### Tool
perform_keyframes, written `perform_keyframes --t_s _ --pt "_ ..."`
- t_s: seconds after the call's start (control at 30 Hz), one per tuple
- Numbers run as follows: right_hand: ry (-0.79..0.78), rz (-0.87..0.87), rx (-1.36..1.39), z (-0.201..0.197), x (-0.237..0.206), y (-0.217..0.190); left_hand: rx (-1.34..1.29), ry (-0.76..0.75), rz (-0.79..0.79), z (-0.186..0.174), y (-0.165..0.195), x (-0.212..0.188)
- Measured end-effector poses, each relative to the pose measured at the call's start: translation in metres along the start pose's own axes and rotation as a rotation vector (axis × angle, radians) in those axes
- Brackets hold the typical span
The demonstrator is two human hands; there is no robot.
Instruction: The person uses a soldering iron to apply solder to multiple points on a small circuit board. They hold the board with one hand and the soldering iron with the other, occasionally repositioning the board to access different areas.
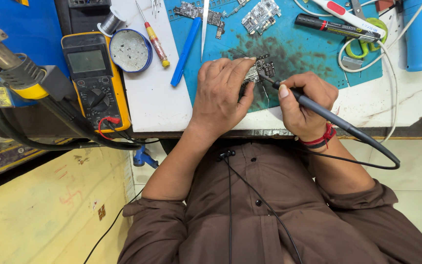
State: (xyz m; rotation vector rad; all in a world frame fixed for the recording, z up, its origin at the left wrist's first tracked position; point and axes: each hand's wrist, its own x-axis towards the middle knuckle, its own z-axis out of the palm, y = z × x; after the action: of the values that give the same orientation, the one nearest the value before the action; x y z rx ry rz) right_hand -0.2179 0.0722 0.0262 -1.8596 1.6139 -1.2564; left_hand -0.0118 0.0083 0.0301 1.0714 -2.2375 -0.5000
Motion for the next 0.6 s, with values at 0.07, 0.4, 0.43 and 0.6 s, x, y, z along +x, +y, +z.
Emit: perform_keyframes --t_s 0.07,0.4,0.43,0.6 --pt "0.010 0.009 0.009 0.0004 0.0001 -0.0003 -0.002 -0.001 0.001 0.0000 -0.0003 0.0004" --pt "0.010 0.024 -0.010 0.0015 0.0013 -0.0003 -0.020 -0.012 -0.009 -0.0014 0.0006 0.0017" --pt "0.012 0.021 -0.009 0.0020 0.0017 0.0000 -0.026 -0.016 -0.011 -0.0016 0.0003 0.0019" --pt "0.003 0.022 -0.011 0.0013 0.0005 -0.0007 -0.006 -0.003 -0.001 -0.0020 0.0004 0.0007"
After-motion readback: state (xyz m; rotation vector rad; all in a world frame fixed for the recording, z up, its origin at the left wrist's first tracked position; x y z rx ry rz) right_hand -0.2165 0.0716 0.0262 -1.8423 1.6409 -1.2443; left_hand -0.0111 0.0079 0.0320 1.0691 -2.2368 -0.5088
